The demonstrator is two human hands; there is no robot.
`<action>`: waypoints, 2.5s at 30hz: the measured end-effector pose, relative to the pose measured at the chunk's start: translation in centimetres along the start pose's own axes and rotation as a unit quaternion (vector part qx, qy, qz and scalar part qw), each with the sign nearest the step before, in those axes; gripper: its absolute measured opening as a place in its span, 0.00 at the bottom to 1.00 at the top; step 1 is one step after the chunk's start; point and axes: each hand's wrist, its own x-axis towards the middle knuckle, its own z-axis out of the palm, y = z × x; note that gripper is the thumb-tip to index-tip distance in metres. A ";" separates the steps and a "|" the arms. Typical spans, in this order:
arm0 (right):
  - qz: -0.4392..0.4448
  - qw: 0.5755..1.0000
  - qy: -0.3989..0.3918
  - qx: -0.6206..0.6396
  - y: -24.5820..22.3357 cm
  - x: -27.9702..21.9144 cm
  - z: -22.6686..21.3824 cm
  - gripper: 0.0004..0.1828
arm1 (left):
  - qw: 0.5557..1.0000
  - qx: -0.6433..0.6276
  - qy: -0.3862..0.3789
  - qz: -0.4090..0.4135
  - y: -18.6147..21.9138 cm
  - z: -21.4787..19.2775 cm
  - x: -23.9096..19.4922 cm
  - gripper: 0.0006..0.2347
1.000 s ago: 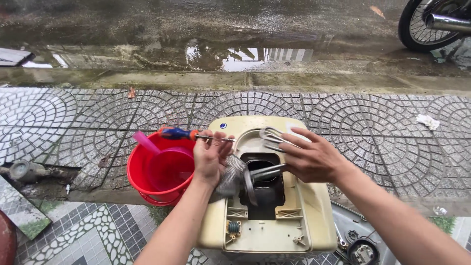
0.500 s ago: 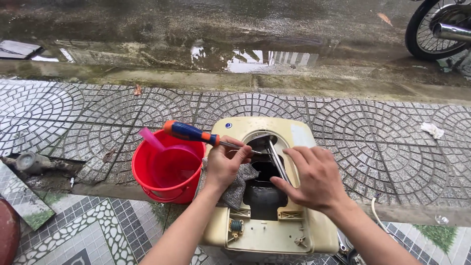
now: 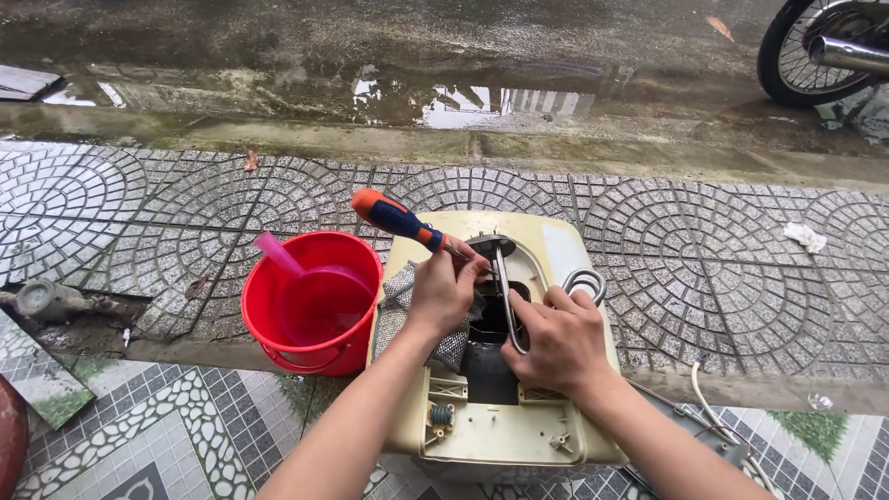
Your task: The person cleans a metal heating element and a mesh filter using a steel wool pad and water from a red bucket. They scrub the components thoroughly and then use a screwdriver to adjust or tighten parts of the element.
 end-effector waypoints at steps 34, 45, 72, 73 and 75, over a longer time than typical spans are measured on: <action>-0.035 0.999 0.010 -0.007 -0.6 0.7 -1.0 0.30 | 0.993 0.067 -0.093 -0.036 0.3 -1.3 0.8 0.08; -0.030 0.999 -0.007 -0.009 -0.6 0.7 -0.8 0.31 | 0.990 0.029 -0.129 -0.052 0.2 -1.9 2.1 0.10; 0.004 0.999 -0.034 -0.013 -0.4 0.1 -0.6 0.31 | 0.985 -0.100 -0.105 -0.088 0.0 -1.7 2.3 0.10; 0.001 0.999 -0.036 -0.014 -0.4 0.1 -0.7 0.31 | 0.986 -0.072 -0.128 -0.082 0.4 -1.7 2.1 0.10; -0.002 0.999 -0.039 -0.013 -0.6 0.1 -0.6 0.31 | 0.985 -0.042 -0.151 -0.078 0.6 -2.0 2.0 0.10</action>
